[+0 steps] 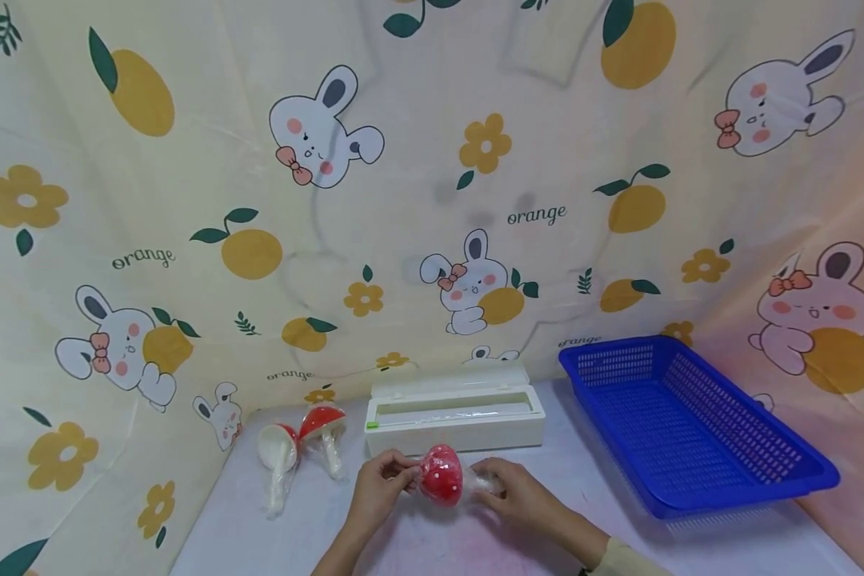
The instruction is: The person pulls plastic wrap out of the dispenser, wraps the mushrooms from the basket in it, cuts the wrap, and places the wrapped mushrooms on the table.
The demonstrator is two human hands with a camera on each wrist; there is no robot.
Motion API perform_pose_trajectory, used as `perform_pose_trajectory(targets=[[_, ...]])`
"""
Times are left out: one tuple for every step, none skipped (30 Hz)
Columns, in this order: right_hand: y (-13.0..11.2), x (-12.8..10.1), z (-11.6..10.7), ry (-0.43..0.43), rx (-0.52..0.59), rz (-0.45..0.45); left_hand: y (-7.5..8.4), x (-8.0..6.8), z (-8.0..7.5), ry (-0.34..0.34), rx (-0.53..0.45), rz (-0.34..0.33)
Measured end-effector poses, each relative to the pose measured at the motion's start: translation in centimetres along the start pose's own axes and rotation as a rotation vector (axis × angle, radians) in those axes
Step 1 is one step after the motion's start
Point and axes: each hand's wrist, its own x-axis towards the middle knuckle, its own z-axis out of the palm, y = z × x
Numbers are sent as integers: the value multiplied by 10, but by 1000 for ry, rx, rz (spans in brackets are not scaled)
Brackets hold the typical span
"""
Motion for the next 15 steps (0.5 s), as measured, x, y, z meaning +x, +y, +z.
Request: perform_pose_trajectory(targets=[[-1, -1, -1, -1, -20, 5, 0, -1, 0, -9, 2, 2], [-1, -2, -1, -2, -35, 10, 0, -1, 0, -18, 8, 6], [-1, -3, -1, -3, -44, 11, 0, -2, 0, -25, 15, 4], [-1, -3, -1, -3, -57, 9, -1, -2, 0, -31, 26, 2], [-1, -4, -1, -8, -66, 11, -1, -3, 0, -36, 40, -8], [-1, -5, -1, -12, -75, 10, -1, -3, 0, -39, 56, -20], [0, -6, -1, -16, -83, 13, -1, -4, 0, -41, 75, -29], [0, -6, -1, -22, -92, 13, -1, -4, 0, -43, 95, -34], [0, -7, 0, -25, -100, 11, -1, -5, 0, -45, 116, -43], [1, -8, 0, -26, -109, 4, -1, -6, -1, -50, 137, -44], [1, -8, 0, -28, -116, 1, -1, -6, -1, -53, 156, -46], [2, -8, 0, -27, -123, -7, 0, -7, -2, -56, 173, -39], [2, -8, 0, -26, -125, -16, 0, -8, -2, -59, 191, -32], [2, -8, 0, -27, -123, -24, 0, -9, -3, -63, 207, -26], [3, -9, -1, -26, -121, -32, 1, -9, -4, -66, 219, -25]])
